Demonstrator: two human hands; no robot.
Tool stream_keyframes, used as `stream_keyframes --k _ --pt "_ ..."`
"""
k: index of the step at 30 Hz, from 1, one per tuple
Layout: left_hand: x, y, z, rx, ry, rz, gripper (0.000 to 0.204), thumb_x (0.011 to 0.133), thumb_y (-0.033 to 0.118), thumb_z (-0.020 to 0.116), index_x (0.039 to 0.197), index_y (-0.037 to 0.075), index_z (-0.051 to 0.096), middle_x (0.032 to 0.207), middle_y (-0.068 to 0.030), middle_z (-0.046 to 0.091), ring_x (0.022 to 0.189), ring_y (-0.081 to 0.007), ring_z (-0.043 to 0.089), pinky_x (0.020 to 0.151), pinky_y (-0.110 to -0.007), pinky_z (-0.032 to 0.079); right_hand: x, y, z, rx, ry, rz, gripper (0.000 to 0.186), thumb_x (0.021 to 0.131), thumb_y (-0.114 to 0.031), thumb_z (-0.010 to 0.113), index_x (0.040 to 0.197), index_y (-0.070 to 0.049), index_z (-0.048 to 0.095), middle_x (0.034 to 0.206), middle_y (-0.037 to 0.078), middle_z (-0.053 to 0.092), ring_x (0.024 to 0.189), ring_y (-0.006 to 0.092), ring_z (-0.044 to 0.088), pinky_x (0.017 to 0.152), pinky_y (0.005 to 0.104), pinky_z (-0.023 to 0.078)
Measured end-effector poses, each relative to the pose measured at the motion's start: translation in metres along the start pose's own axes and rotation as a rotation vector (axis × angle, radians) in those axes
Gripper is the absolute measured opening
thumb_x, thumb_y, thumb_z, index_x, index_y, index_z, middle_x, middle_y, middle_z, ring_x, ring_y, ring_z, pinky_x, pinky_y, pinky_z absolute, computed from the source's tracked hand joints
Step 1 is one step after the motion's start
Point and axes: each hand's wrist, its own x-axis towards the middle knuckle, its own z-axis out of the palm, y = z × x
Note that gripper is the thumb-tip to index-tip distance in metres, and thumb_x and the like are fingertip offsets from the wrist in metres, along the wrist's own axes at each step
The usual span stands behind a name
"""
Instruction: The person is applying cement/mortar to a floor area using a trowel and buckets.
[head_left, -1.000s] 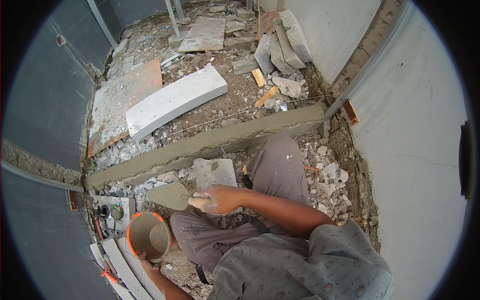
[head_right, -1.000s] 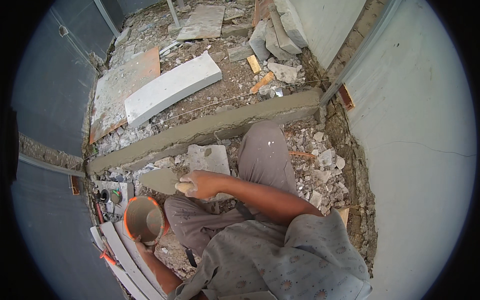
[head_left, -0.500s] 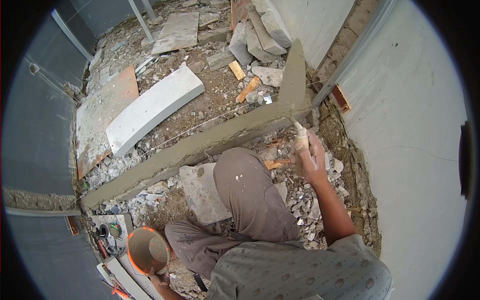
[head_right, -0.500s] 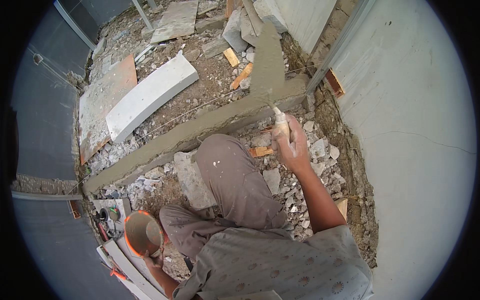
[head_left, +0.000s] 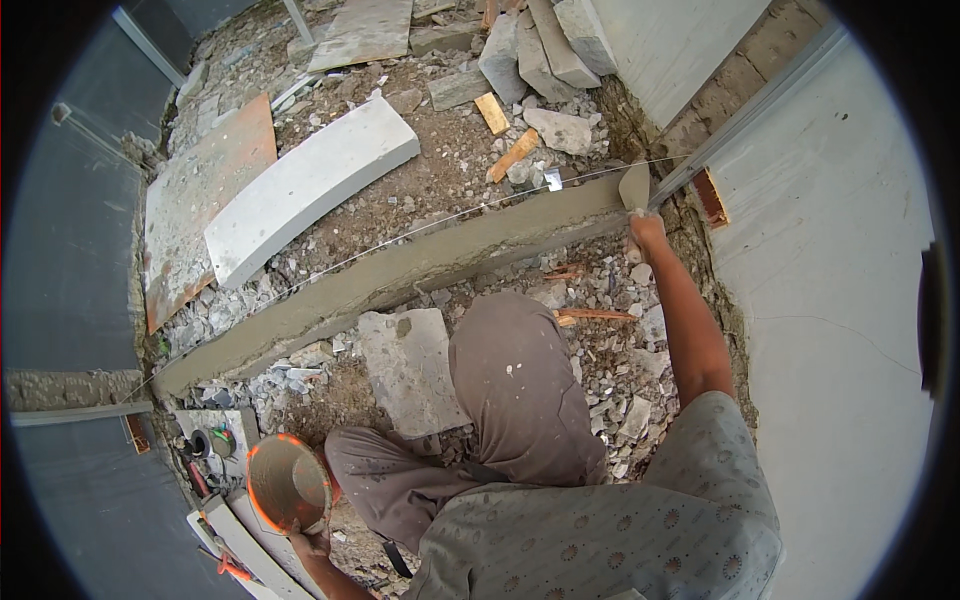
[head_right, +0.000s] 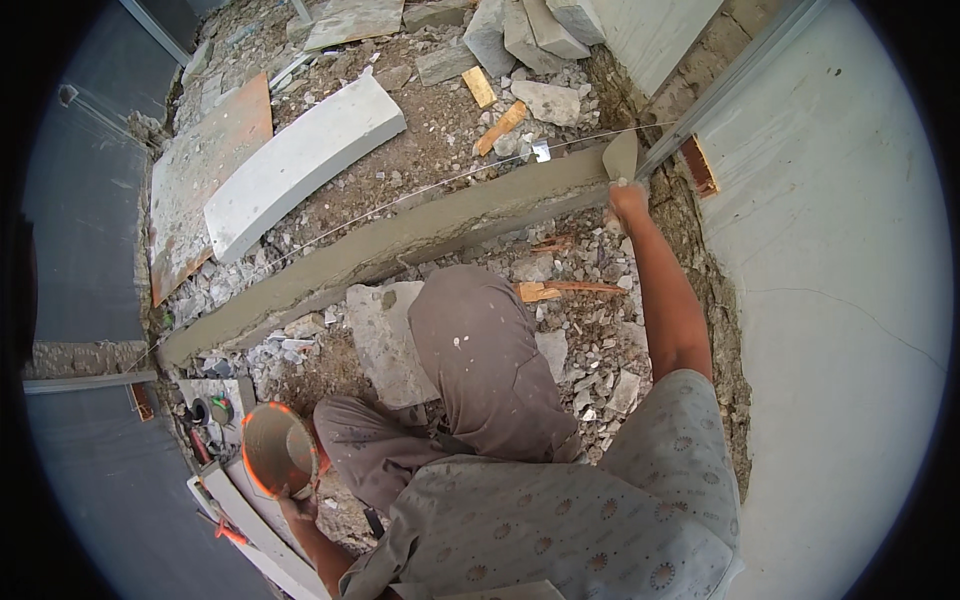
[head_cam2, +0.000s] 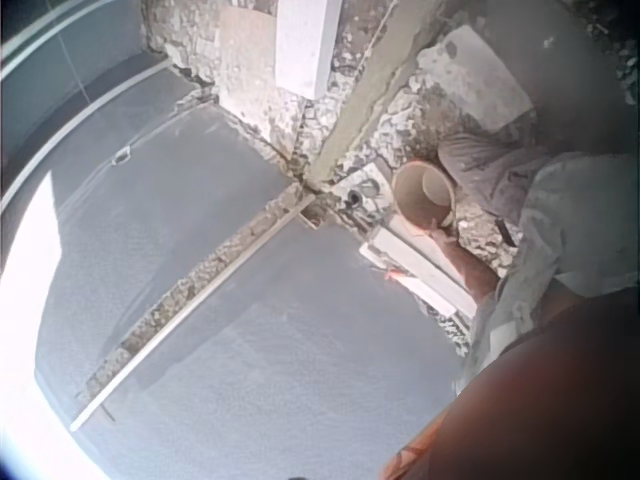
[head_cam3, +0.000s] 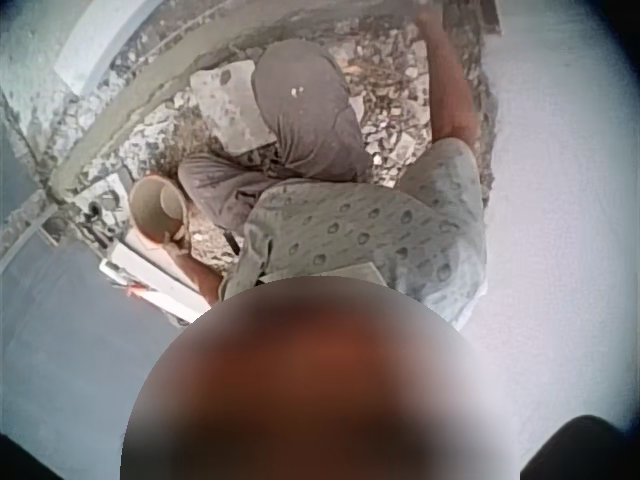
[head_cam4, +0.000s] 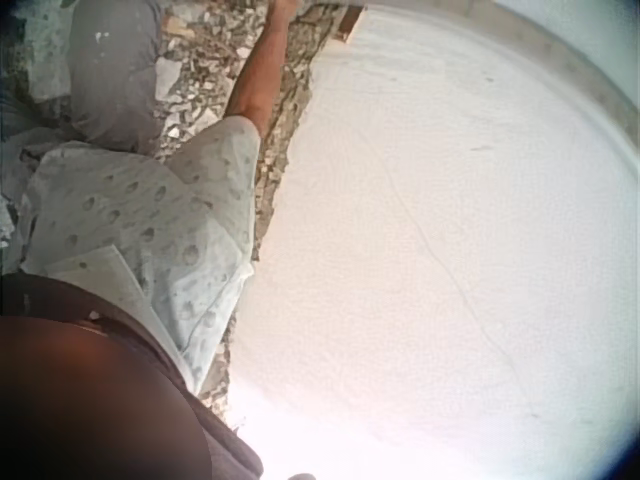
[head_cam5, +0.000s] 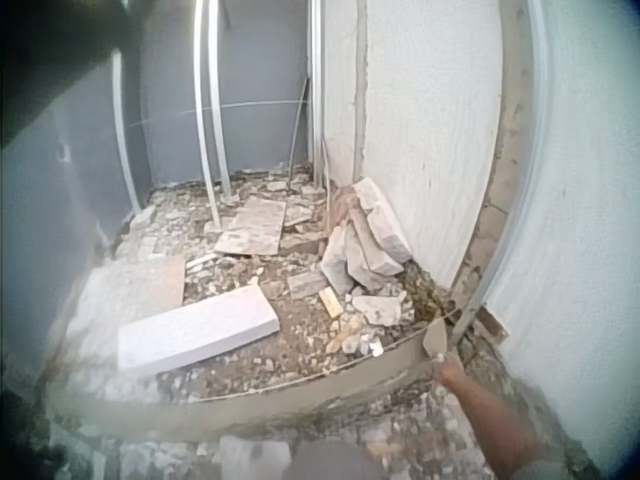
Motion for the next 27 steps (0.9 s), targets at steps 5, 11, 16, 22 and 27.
stream_keyframes --k 5,11,16,22,27 --pt "-0.021 -0.008 0.011 0.004 0.068 0.047 0.041 0.091 0.022 0.04 0.129 0.007 0.039 0.125 -0.013 0.051 0.106 -0.031 0.055 0.077 -0.044 0.053 0.032 -0.027 0.016 0.168 0.009 0.163 0.031 0.086 -0.015 0.048 0.109 0.007 0.043 0.083 0.019 0.052 0.055 0.0278 0.056 0.042 0.0409 0.048" --pt "-0.023 -0.012 0.012 0.033 0.021 0.016 0.042 0.091 0.02 0.043 0.131 0.007 0.037 0.127 -0.0131 0.05 0.109 -0.0319 0.054 0.078 -0.048 0.052 0.035 -0.049 0.028 0.126 0.027 0.283 0.03 0.087 -0.017 0.048 0.108 0.003 0.042 0.088 0.019 0.052 0.057 0.0294 0.057 0.043 0.0414 0.048" --pt "-0.018 -0.013 -0.006 0.033 0.003 0.075 0.044 0.09 0.021 0.044 0.131 0.007 0.037 0.126 -0.0137 0.05 0.105 -0.0319 0.056 0.075 -0.046 0.053 0.018 -0.031 0.039 0.092 -0.041 0.238 0.031 0.085 -0.014 0.05 0.107 0.006 0.042 0.085 0.021 0.053 0.054 0.0301 0.057 0.042 0.0416 0.047" --pt "-0.021 -0.012 0.008 0.024 0.03 0.049 0.042 0.09 0.022 0.045 0.129 0.007 0.039 0.124 -0.0134 0.051 0.103 -0.0313 0.057 0.074 -0.046 0.054 0.012 -0.02 0.02 0.038 -0.018 0.11 0.029 0.084 -0.012 0.051 0.103 0.01 0.047 0.073 0.02 0.055 0.05 0.0307 0.058 0.039 0.0412 0.046" --pt "-0.021 -0.012 0.013 0.0 -0.02 0.032 0.04 0.092 0.022 0.043 0.128 0.007 0.039 0.124 -0.0121 0.052 0.104 -0.0298 0.057 0.074 -0.045 0.054 0.01 0.007 0.018 -0.118 -0.027 0.014 0.032 0.081 -0.019 0.057 0.096 0.01 0.053 0.079 0.019 0.059 0.061 0.0326 0.061 0.049 0.045 0.048"
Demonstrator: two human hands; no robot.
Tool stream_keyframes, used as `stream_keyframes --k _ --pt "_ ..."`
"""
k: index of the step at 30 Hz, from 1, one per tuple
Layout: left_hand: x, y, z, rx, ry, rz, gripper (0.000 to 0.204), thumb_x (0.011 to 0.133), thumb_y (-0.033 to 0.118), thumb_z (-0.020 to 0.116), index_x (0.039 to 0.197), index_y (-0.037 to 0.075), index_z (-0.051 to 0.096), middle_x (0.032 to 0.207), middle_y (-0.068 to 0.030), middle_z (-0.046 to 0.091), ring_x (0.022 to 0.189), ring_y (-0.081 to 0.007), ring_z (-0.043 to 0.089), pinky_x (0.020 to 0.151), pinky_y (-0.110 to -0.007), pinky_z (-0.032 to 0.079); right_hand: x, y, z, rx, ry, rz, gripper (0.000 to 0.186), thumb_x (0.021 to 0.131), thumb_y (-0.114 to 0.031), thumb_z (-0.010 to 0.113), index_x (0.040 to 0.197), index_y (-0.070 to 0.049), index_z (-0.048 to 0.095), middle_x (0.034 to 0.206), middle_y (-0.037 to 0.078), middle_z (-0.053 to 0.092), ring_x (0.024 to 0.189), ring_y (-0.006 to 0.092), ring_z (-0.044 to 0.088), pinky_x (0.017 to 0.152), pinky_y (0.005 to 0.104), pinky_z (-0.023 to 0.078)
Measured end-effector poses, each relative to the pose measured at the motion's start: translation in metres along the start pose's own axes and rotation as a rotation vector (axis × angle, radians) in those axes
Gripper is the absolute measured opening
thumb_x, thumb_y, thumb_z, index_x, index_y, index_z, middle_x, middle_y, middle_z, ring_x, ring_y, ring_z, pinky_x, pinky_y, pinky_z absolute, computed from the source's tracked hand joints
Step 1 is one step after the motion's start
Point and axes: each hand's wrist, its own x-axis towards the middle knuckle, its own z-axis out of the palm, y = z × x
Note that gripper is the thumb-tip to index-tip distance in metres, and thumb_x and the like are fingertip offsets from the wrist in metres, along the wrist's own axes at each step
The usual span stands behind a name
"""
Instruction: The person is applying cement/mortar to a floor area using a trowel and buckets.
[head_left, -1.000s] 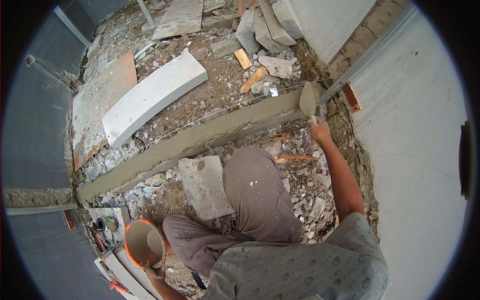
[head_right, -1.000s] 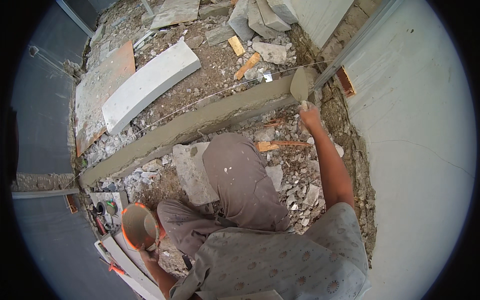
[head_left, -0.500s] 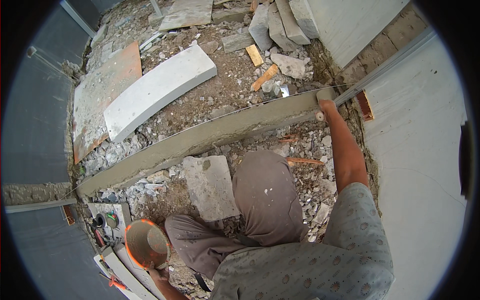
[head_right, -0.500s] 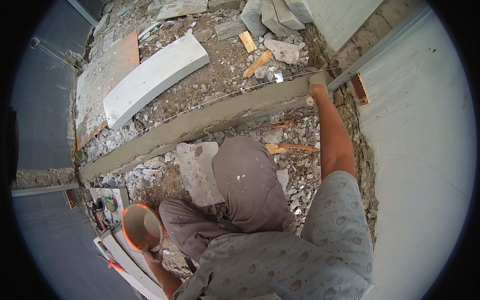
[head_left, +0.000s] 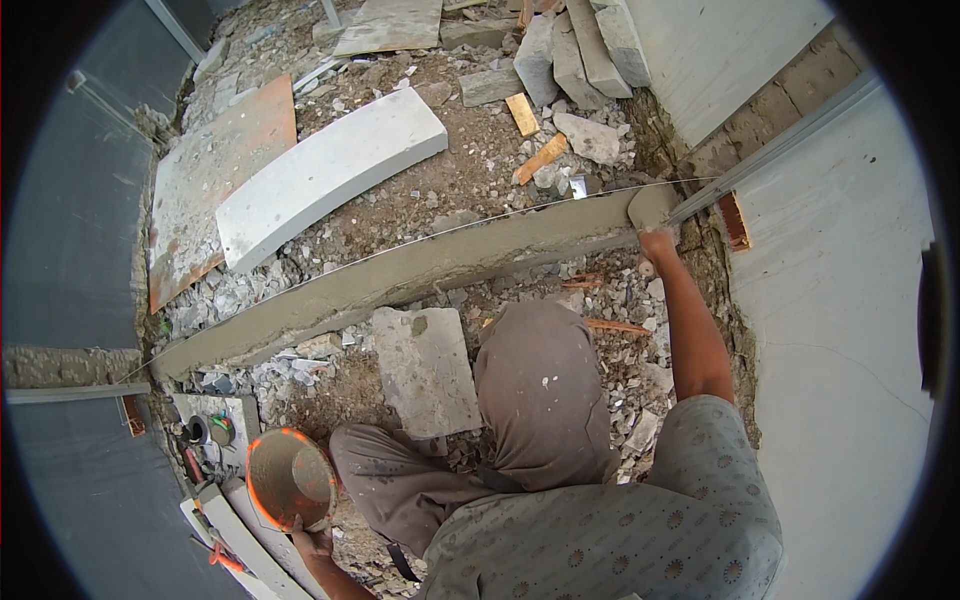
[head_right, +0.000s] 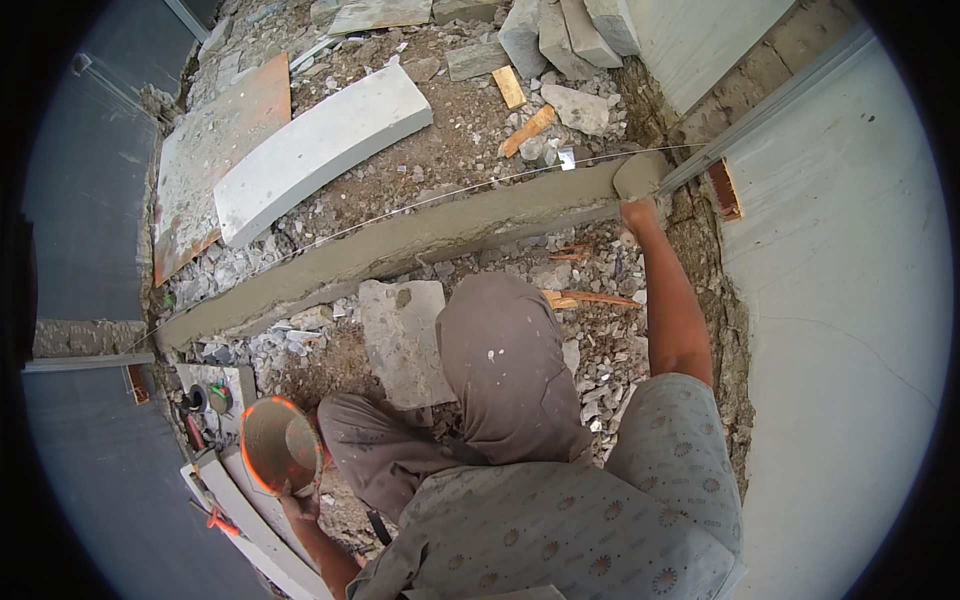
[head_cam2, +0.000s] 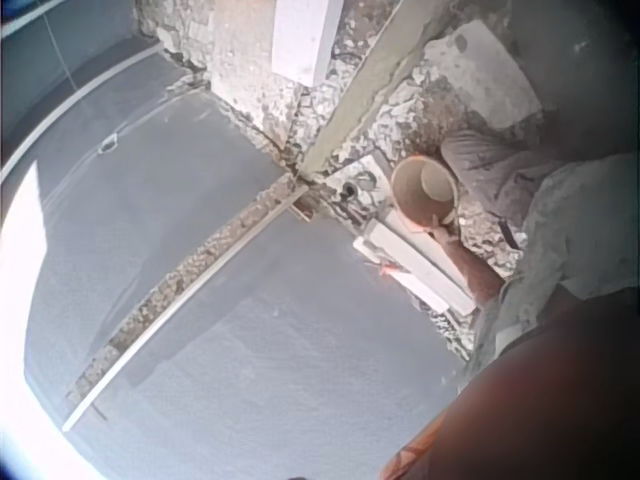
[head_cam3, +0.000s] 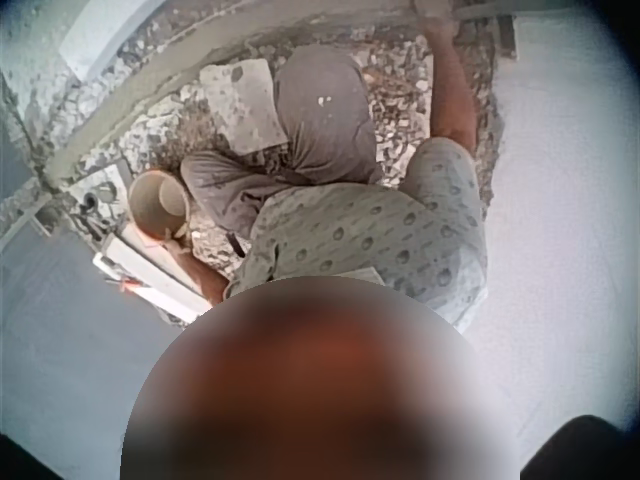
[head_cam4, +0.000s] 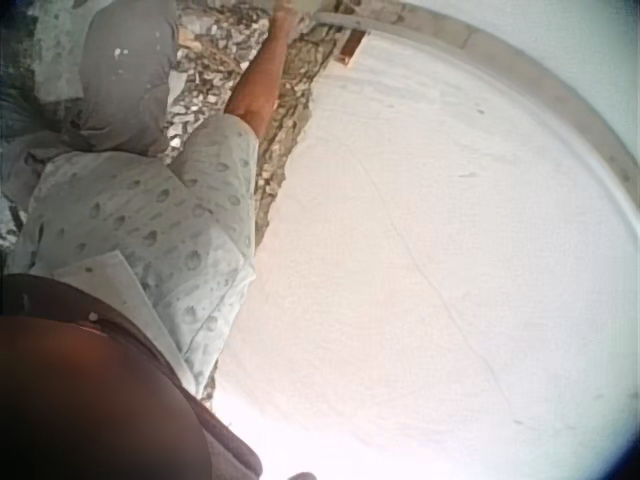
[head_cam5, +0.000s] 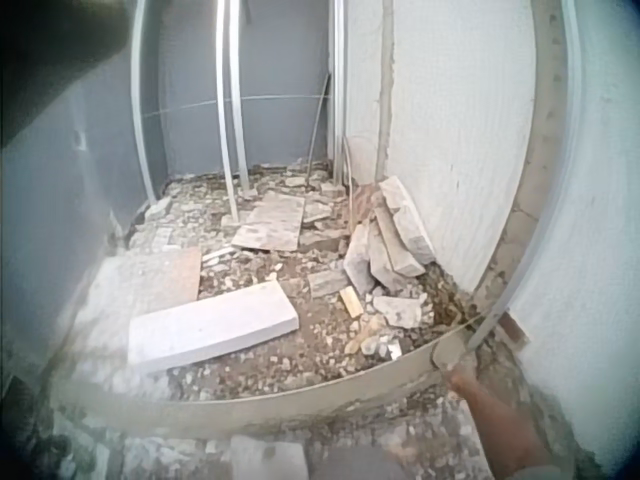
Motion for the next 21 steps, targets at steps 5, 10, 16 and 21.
stream_keyframes --k 5,10,16,21 --pt "-0.008 -0.005 -0.007 -0.026 0.036 -0.022 0.039 0.092 0.02 0.043 0.129 0.009 0.039 0.128 -0.0106 0.049 0.113 -0.0296 0.052 0.085 -0.047 0.05 -0.082 0.013 0.038 -0.489 -0.05 -0.357 0.035 0.079 -0.028 0.061 0.095 0.004 0.06 0.092 0.028 0.06 0.092 0.0427 0.057 0.078 0.0438 0.046" --pt "-0.011 -0.022 0.011 -0.097 -0.031 0.084 0.038 0.091 0.018 0.047 0.126 0.006 0.041 0.125 -0.0121 0.051 0.111 -0.0308 0.053 0.091 -0.05 0.046 -0.221 -0.017 0.019 0.013 -0.402 -0.168 0.028 0.088 -0.014 0.054 0.105 0.006 0.059 0.088 0.011 0.064 0.074 0.0162 0.06 0.069 0.028 0.048" --pt "-0.024 -0.036 0.04 -0.162 0.019 0.152 0.03 0.092 0.016 0.044 0.118 0.0 0.045 0.111 -0.0172 0.057 0.094 -0.0298 0.061 0.076 -0.041 0.056 -0.312 -0.044 -0.007 1.176 -0.807 0.404 0.022 0.093 -0.027 0.043 0.097 -0.006 0.05 0.076 0.007 0.055 0.061 0.0147 0.057 0.052 0.0294 0.053" --pt "-0.023 -0.051 0.049 -0.142 0.119 0.134 0.024 0.091 0.01 0.039 0.108 -0.004 0.048 0.103 -0.0175 0.058 0.086 -0.0248 0.062 0.073 -0.035 0.057 -0.37 -0.079 0.005 1.149 -0.986 0.181 0.029 0.094 -0.027 0.046 0.113 -0.006 0.042 0.101 0.013 0.05 0.092 0.0208 0.053 0.077 0.0325 0.049"
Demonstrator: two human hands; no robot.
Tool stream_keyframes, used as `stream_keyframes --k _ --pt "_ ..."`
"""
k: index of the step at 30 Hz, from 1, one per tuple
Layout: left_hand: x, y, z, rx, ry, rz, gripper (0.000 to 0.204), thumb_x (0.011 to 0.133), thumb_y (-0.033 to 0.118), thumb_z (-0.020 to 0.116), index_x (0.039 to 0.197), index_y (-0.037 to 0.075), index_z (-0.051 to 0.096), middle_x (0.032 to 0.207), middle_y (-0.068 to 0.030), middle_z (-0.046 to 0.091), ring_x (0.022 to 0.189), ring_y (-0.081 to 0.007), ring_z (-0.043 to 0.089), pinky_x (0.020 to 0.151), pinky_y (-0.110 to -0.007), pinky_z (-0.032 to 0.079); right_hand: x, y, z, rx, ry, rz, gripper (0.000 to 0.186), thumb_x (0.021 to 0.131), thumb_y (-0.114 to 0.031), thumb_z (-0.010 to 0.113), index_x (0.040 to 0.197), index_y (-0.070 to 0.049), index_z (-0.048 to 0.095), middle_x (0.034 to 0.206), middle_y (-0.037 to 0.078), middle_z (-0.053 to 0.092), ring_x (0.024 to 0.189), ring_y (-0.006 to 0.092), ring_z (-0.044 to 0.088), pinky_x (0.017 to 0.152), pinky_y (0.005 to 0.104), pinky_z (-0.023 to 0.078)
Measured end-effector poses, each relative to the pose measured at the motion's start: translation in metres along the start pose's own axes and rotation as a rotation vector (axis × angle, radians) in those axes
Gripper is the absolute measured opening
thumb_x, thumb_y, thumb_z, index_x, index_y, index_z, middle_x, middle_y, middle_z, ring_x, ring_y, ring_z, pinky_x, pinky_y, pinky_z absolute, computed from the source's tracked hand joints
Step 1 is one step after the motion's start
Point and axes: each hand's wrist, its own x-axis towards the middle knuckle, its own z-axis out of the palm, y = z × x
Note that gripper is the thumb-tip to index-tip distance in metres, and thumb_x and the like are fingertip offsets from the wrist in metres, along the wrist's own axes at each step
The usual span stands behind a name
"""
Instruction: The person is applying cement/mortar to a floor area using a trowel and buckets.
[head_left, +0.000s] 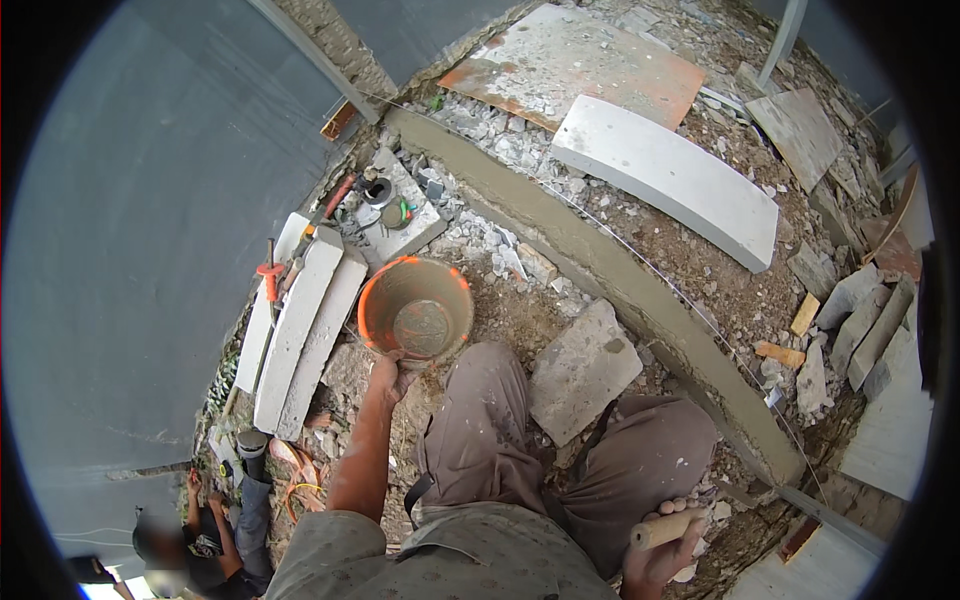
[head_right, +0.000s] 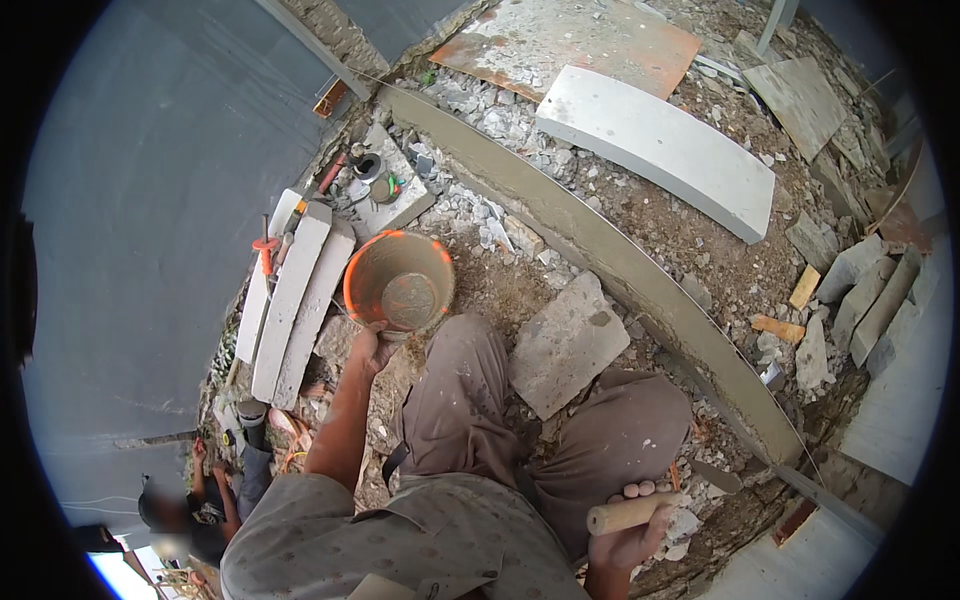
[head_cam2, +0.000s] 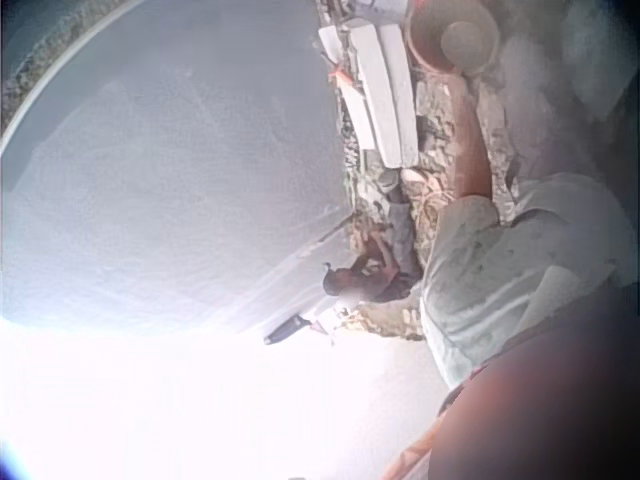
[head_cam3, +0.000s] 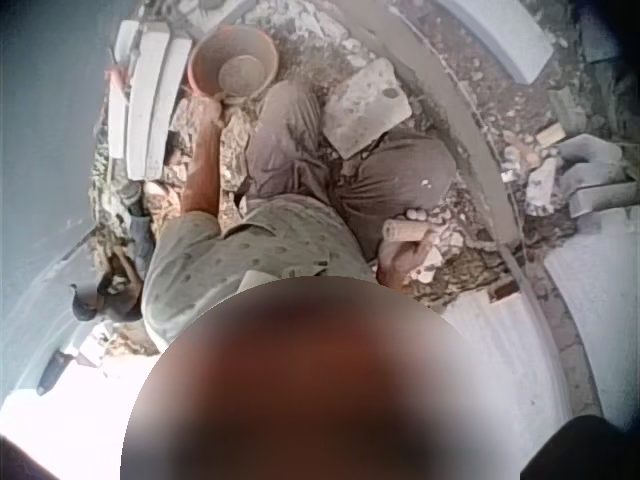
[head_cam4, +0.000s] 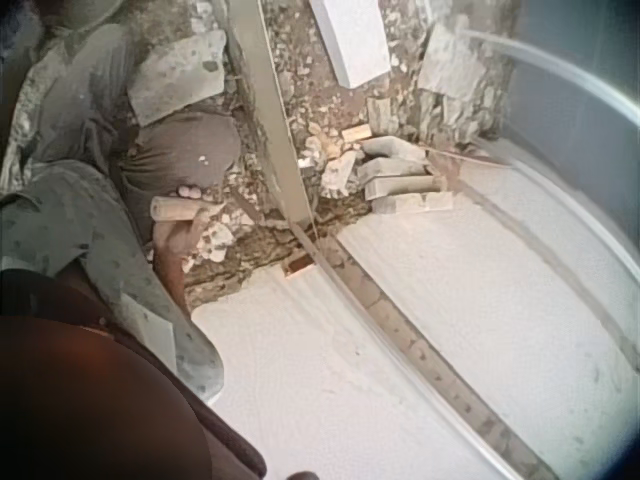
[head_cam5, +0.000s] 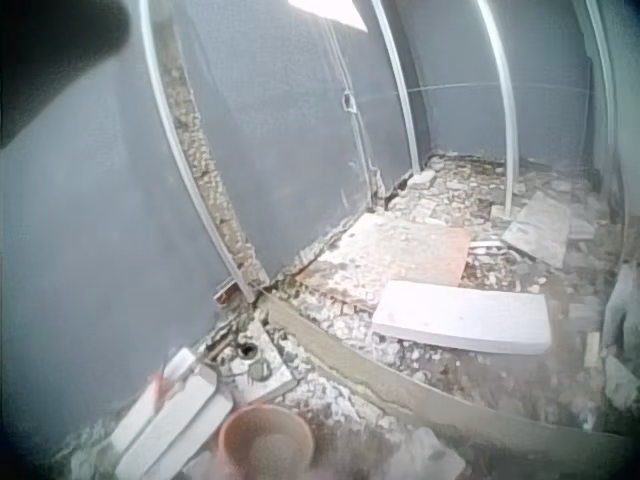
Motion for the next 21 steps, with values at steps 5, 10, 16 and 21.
stream_keyframes --k 5,10,16,21 --pt "-0.053 0.002 0.021 -0.073 0.054 -0.039 0.026 0.09 0.007 0.039 0.112 -0.007 0.044 0.105 -0.0181 0.057 0.09 -0.0256 0.062 0.076 -0.038 0.057 0.005 -0.003 0.031 -0.435 0.065 -0.072 0.04 0.093 -0.029 0.047 0.118 -0.001 0.033 0.112 0.019 0.048 0.102 0.0265 0.052 0.088 0.0393 0.042" --pt "-0.152 0.025 0.036 -0.103 0.097 -0.206 0.031 0.091 0.008 0.035 0.118 -0.008 0.038 0.111 -0.0216 0.055 0.095 -0.0287 0.06 0.081 -0.039 0.055 -0.005 -0.019 0.067 -0.915 -0.091 -0.168 0.045 0.094 -0.023 0.045 0.121 0.006 0.024 0.116 0.025 0.047 0.107 0.0279 0.051 0.092 0.0397 0.042" --pt "-0.259 0.066 0.007 -0.234 0.177 -0.308 0.041 0.09 0.006 0.033 0.128 -0.008 0.028 0.126 -0.0246 0.044 0.11 -0.0382 0.052 0.092 -0.051 0.048 -0.021 -0.039 0.119 -1.129 -0.058 -0.087 0.037 0.093 -0.016 0.047 0.116 0.007 0.029 0.11 0.021 0.051 0.1 0.0278 0.057 0.087 0.0357 0.046" --pt "-0.345 0.128 -0.029 -0.221 0.3 -0.352 0.038 0.086 0.004 0.034 0.123 -0.006 0.036 0.118 -0.0246 0.05 0.108 -0.0368 0.054 0.087 -0.052 0.049 -0.023 -0.078 0.162 -0.75 0.4 0.214 0.034 0.09 -0.011 0.051 0.117 -0.001 0.034 0.088 0.012 0.055 0.069 0.021 0.06 0.063 0.0344 0.054"
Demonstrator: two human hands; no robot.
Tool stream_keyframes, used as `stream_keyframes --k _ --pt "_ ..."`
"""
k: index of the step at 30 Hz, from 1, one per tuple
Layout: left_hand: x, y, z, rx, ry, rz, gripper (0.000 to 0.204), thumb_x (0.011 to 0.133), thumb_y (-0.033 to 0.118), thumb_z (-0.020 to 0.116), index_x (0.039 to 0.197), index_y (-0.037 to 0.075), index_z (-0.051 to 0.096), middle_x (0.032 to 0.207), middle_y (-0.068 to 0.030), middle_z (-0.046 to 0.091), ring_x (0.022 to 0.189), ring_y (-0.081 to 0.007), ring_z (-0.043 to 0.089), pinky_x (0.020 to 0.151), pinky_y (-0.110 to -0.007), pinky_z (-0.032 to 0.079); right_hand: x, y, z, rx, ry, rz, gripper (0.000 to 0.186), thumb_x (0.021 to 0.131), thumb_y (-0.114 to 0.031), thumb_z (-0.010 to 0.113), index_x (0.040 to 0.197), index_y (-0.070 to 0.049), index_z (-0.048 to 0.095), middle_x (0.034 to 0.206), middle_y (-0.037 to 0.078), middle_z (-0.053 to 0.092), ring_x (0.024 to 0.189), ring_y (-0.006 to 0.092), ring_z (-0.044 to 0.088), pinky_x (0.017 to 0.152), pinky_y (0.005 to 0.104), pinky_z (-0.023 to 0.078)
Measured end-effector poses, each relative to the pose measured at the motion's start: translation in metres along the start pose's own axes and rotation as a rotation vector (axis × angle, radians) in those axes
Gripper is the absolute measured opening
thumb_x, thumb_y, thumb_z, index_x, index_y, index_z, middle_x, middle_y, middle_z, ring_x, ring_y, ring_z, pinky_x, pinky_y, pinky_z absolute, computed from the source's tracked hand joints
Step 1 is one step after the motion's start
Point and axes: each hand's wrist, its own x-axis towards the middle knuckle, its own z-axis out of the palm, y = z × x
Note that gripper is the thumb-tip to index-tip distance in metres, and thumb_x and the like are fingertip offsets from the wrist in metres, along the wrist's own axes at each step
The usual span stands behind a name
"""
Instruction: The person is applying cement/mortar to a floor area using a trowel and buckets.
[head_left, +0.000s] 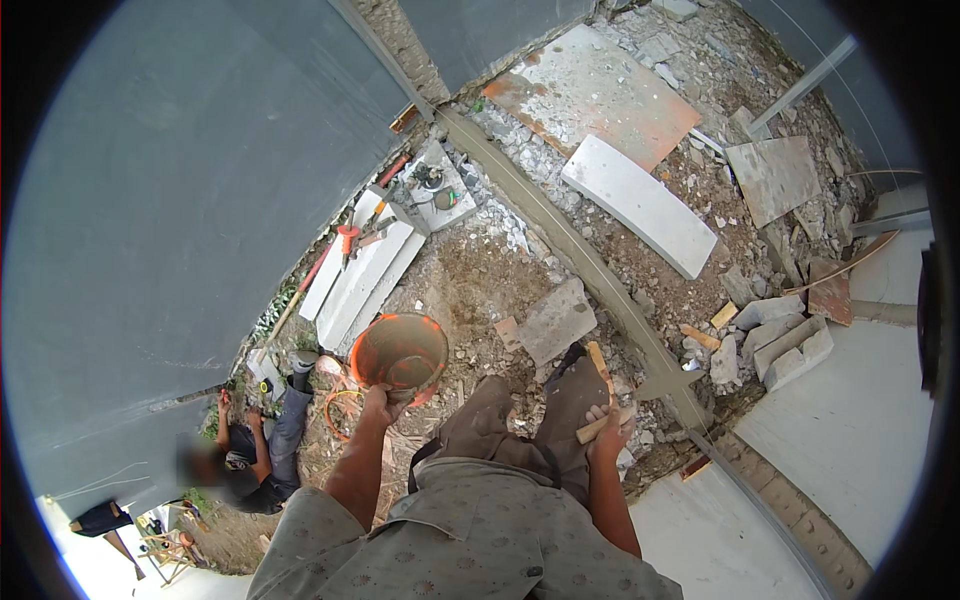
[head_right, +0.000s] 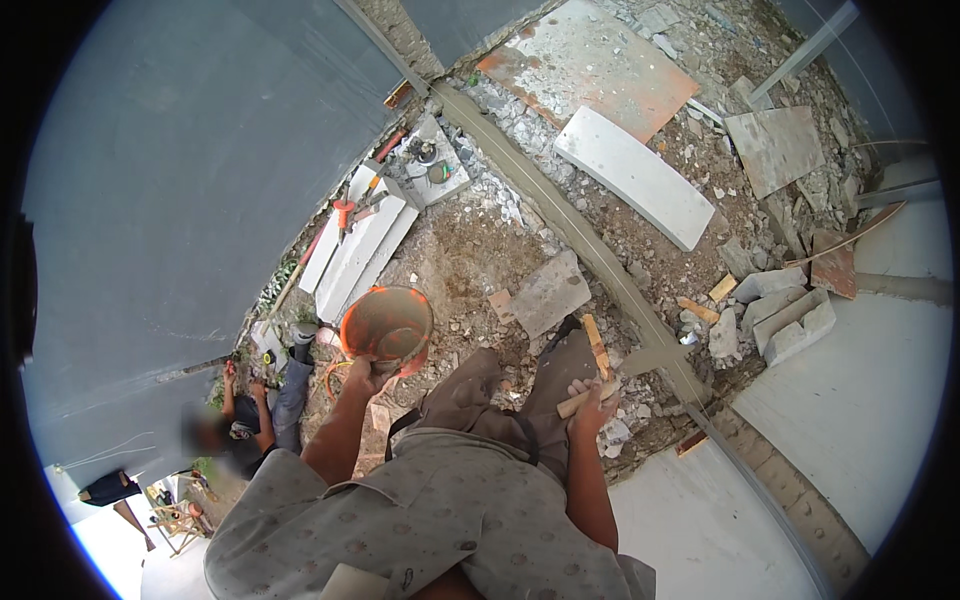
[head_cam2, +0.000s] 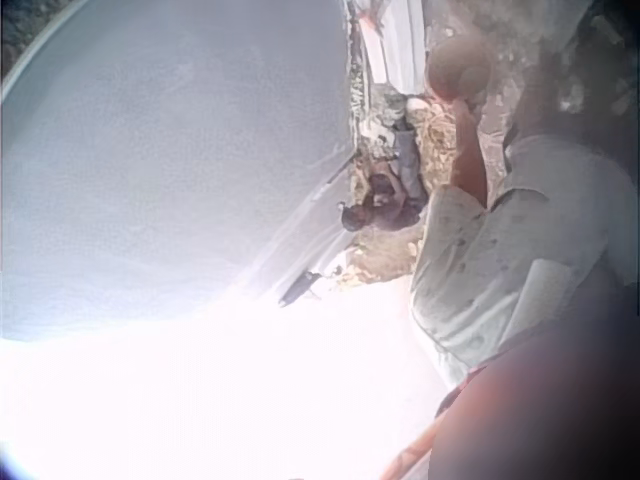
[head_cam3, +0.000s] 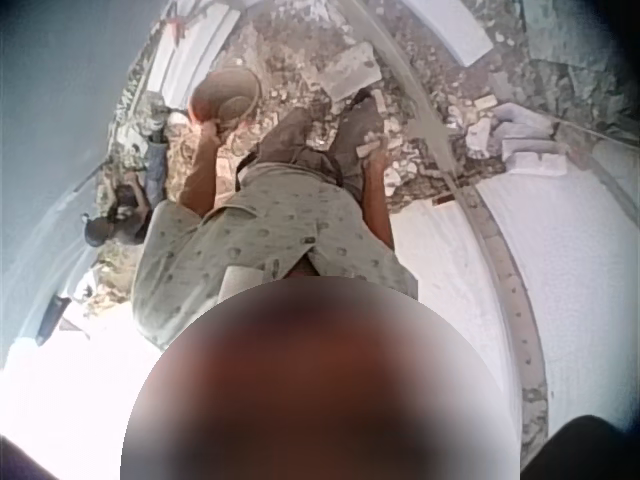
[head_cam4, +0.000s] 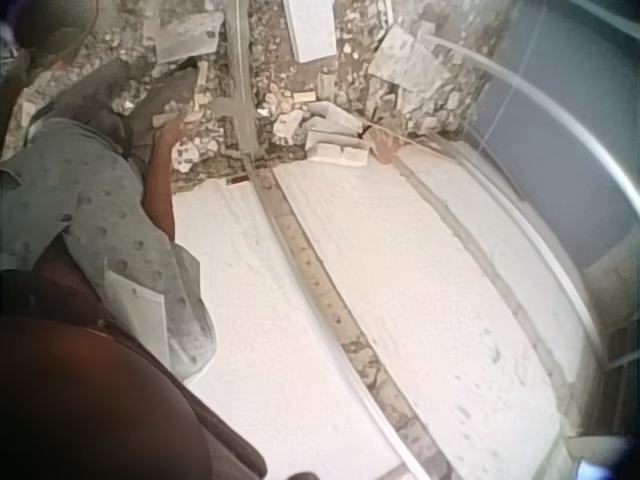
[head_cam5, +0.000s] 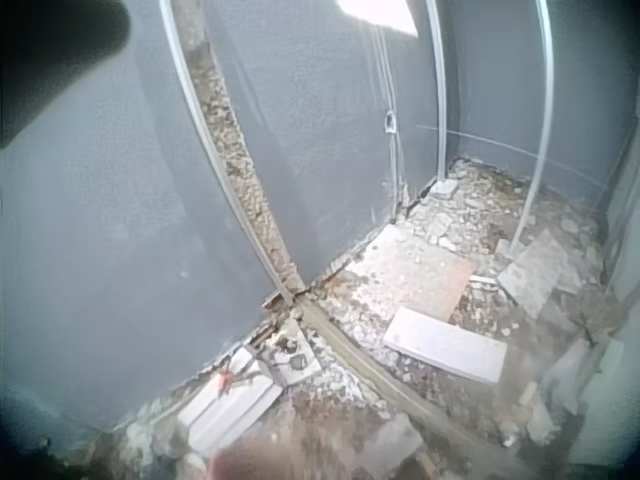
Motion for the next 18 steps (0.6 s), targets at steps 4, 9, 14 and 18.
stream_keyframes --k 4,9,14,18 --pt "-0.044 0.025 -0.047 0.014 0.112 0.032 0.04 0.086 0.007 0.033 0.123 -0.008 0.034 0.114 -0.0266 0.049 0.1 -0.0393 0.056 0.086 -0.056 0.048 -0.011 -0.056 -0.007 0.069 -0.067 0.047 0.021 0.089 -0.008 0.051 0.107 -0.005 0.041 0.079 0.008 0.053 0.057 0.0175 0.056 0.048 0.031 0.051" --pt "-0.073 0.046 -0.028 -0.029 0.309 0.068 0.04 0.085 0.007 0.031 0.121 -0.006 0.038 0.114 -0.023 0.051 0.101 -0.0399 0.056 0.086 -0.056 0.049 0.022 -0.098 -0.031 -0.266 -0.153 -0.223 0.015 0.084 -0.005 0.054 0.096 -0.005 0.046 0.07 0.005 0.052 0.054 0.0136 0.053 0.045 0.0267 0.046" --pt "-0.069 0.074 -0.037 0.739 -0.38 0.518 0.037 0.079 0.012 0.065 0.105 -0.006 0.046 0.1 -0.0216 0.058 0.086 -0.034 0.061 0.075 -0.046 0.054 0.051 -0.089 -0.068 -0.941 -0.025 -0.303 0.028 0.075 -0.01 0.065 0.098 0.003 0.055 0.077 0.008 0.059 0.065 0.017 0.058 0.06 0.0301 0.048" --pt "-0.044 0.136 0.027 1.221 -0.483 0.715 0.033 0.08 0.011 0.054 0.107 -0.006 0.047 0.1 -0.0221 0.058 0.086 -0.0349 0.061 0.079 -0.05 0.052 -0.016 -0.072 -0.028 -0.603 0.232 0.027 0.046 0.075 -0.02 0.067 0.111 0.007 0.053 0.091 0.017 0.063 0.074 0.0282 0.061 0.066 0.0365 0.049"
